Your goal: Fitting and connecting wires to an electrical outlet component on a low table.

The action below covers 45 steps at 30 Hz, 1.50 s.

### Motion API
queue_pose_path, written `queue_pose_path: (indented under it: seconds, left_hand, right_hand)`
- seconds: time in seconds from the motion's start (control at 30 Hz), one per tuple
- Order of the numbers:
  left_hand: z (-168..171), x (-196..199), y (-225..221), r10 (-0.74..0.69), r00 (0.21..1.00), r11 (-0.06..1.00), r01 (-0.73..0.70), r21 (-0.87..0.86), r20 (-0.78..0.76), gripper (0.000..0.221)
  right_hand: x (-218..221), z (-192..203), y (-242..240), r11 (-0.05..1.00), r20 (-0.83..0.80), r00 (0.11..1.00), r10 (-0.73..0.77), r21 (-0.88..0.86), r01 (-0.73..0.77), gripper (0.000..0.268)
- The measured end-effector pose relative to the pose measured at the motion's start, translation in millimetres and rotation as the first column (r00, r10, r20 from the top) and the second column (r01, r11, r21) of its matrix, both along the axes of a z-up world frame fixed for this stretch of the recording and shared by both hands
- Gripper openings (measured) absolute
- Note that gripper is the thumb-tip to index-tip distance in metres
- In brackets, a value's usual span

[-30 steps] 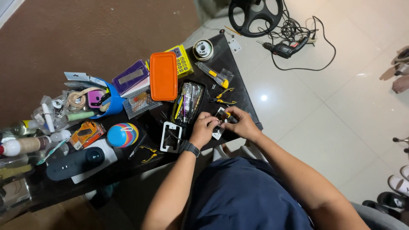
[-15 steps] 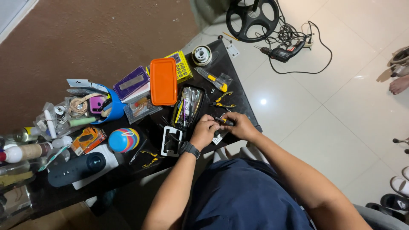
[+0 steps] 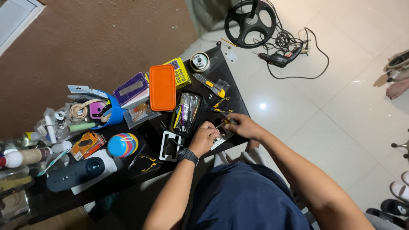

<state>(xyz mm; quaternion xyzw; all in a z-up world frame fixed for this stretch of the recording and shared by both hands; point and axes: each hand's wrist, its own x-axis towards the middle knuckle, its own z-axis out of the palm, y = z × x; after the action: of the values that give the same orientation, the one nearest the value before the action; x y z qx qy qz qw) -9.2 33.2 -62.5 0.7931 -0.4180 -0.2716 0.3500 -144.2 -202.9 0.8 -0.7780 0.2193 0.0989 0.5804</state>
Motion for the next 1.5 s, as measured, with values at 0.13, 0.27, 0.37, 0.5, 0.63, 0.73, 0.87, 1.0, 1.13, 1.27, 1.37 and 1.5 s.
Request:
queue_pose_path:
  seconds: [0.13, 0.27, 0.37, 0.5, 0.63, 0.73, 0.87, 1.0, 1.13, 1.27, 1.37, 1.5]
  left_hand:
    - [-16.3, 5.4, 3.7, 0.04, 0.998, 0.999, -0.039, 0.016, -0.045, 0.013]
    - [1.3, 14.0, 2.4, 0.057, 0.992, 0.998, -0.052, 0.046, -0.113, 0.015]
    - [15.1, 17.4, -1.3, 0.063, 0.99, 0.996, -0.055, 0.065, -0.127, 0.015]
    - [42.3, 20.5, -10.7, 0.055, 0.994, 0.997, -0.05, 0.051, -0.097, 0.013]
    - [49.8, 23.7, -17.1, 0.018, 0.998, 0.999, -0.016, 0.041, -0.058, 0.013]
    - [66.7, 24.6, -22.1, 0.002, 0.998, 1.0, -0.003, -0.009, -0.058, 0.013]
    - [81.3, 25.3, -26.1, 0.004, 0.996, 0.997, -0.011, -0.076, -0.092, 0.012]
    - [85.4, 26.0, -26.6, 0.011, 0.993, 0.995, -0.023, -0.098, -0.118, 0.011]
    - [79.5, 30.0, -28.3, 0.045, 0.979, 0.995, -0.061, -0.073, -0.2, 0.012]
    - [85.5, 29.9, -30.1, 0.12, 0.937, 0.99, -0.135, -0.025, -0.328, 0.013]
    - [86.8, 31.7, -32.3, 0.146, 0.922, 0.988, -0.157, -0.004, -0.36, 0.013]
    - [94.7, 32.4, -35.8, 0.168, 0.902, 0.985, -0.172, 0.028, -0.398, 0.016]
  right_hand:
    - [-26.2, -8.3, -11.6, 0.988, 0.17, 0.985, -0.031, -0.142, 0.055, 0.041]
    - [-45.2, 6.9, -12.8, 0.924, 0.267, 0.951, 0.158, -0.38, -0.046, 0.038]
    - [-44.1, 24.6, -9.1, 0.818, 0.327, 0.897, 0.298, -0.572, -0.064, 0.044]
    - [-34.3, 20.8, -11.9, 0.628, 0.406, 0.809, 0.425, -0.776, 0.059, 0.047]
    - [-26.6, 25.9, -12.3, 0.562, 0.421, 0.79, 0.445, -0.818, 0.119, 0.053]
    - [-21.6, 29.9, -10.7, 0.557, 0.45, 0.776, 0.443, -0.816, 0.155, 0.051]
    - [-18.2, 24.3, -10.9, 0.56, 0.481, 0.77, 0.419, -0.805, 0.197, 0.053]
    - [-17.2, 23.3, -11.3, 0.564, 0.499, 0.765, 0.407, -0.796, 0.22, 0.051]
    - [-13.3, 28.2, -13.9, 0.571, 0.509, 0.755, 0.414, -0.791, 0.221, 0.05]
    - [-12.5, 28.4, -15.4, 0.569, 0.531, 0.727, 0.435, -0.788, 0.235, 0.048]
    - [-10.2, 28.7, -16.2, 0.563, 0.535, 0.723, 0.437, -0.79, 0.243, 0.05]
    - [-10.4, 34.0, -17.7, 0.577, 0.535, 0.722, 0.438, -0.783, 0.23, 0.049]
